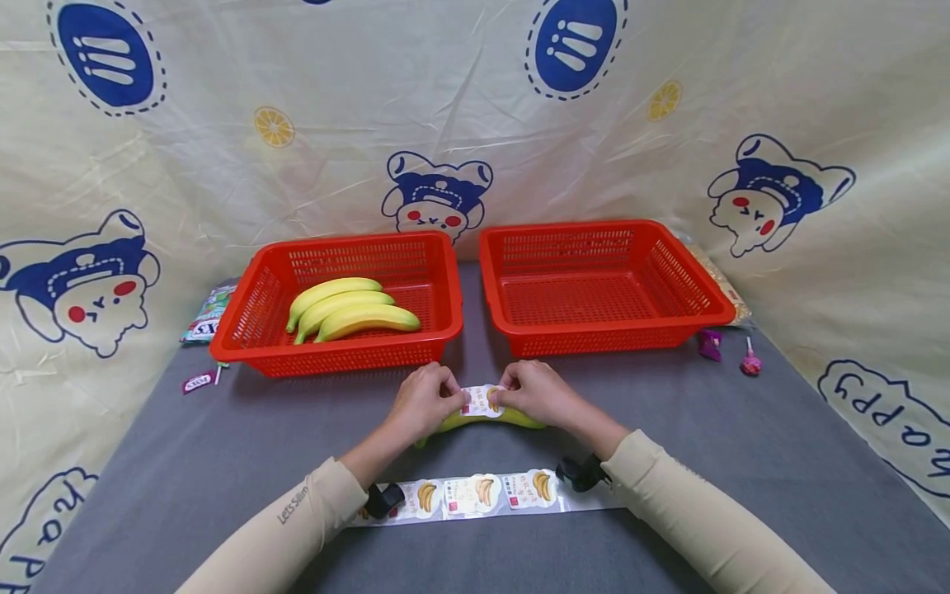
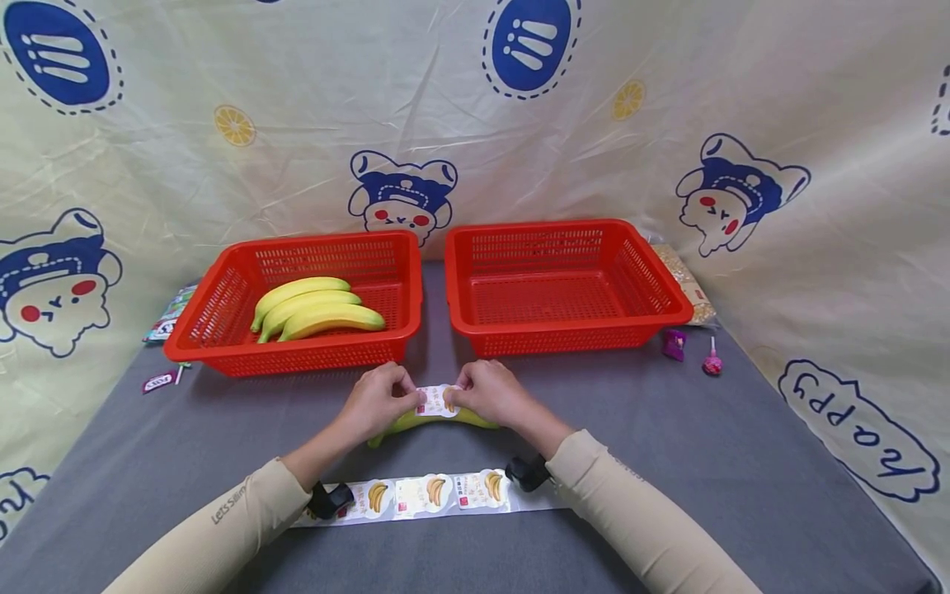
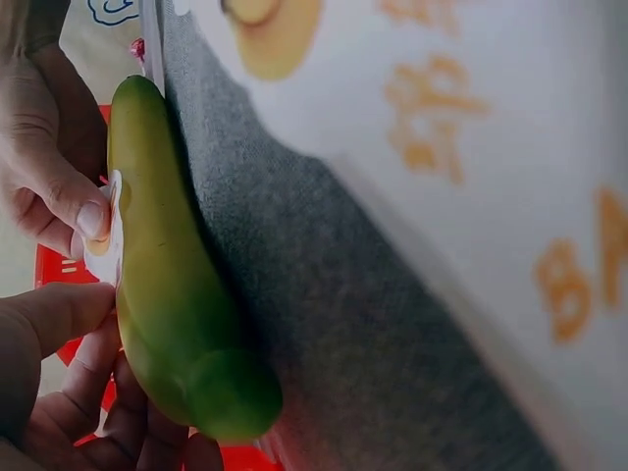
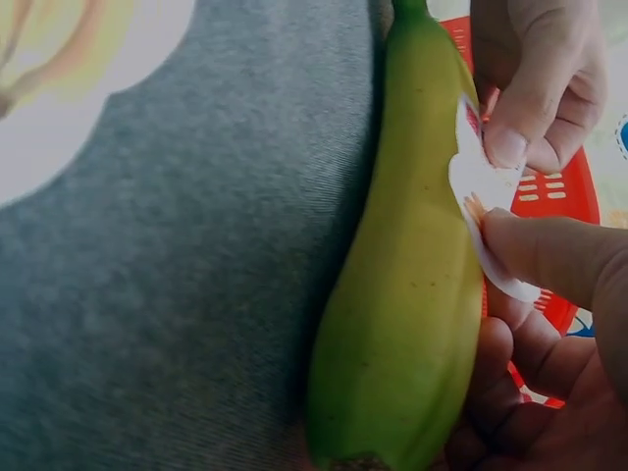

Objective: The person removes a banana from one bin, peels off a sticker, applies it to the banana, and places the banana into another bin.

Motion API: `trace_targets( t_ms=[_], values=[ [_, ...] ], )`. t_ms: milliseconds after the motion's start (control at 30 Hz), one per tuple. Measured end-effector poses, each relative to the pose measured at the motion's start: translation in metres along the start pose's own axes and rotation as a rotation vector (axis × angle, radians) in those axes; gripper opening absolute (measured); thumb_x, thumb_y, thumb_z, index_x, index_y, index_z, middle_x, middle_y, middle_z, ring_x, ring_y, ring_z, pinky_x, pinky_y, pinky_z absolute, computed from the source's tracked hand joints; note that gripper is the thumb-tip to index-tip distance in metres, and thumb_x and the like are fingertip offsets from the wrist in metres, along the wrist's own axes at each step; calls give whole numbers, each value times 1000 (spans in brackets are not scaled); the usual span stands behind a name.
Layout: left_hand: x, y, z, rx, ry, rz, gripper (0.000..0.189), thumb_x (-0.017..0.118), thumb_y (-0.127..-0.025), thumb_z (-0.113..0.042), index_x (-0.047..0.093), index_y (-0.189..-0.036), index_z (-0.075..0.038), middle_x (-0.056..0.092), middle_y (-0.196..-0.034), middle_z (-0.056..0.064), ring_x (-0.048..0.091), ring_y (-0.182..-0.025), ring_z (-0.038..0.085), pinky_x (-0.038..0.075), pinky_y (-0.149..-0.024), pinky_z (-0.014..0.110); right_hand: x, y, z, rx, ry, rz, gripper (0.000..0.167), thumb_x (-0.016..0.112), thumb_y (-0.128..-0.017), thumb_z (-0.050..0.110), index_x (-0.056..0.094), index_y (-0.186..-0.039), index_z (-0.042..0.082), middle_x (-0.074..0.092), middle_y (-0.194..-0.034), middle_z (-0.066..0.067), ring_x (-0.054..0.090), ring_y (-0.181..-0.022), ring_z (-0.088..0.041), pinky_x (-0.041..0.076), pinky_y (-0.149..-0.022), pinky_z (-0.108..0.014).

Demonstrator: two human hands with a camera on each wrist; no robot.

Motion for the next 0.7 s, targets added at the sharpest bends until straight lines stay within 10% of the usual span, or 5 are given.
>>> trace_targets(
  t_ms=[700],
  values=[
    [-5, 8, -13, 131, -84, -64, 25, 75, -76, -24, 66, -98, -15, 59, -87, 4, 47, -82, 15, 38, -74, 31, 1, 10, 2, -45, 27, -146, 29, 77, -77, 25, 55, -94, 16, 50, -75, -1, 44, -68, -13, 35, -60, -26]
  ],
)
Point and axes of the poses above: each hand's wrist, its own y-axis away from the middle knuckle, its own x-axis out of the palm, z = x × y, the point moved 7 cm from there along -y, towards the middle knuckle
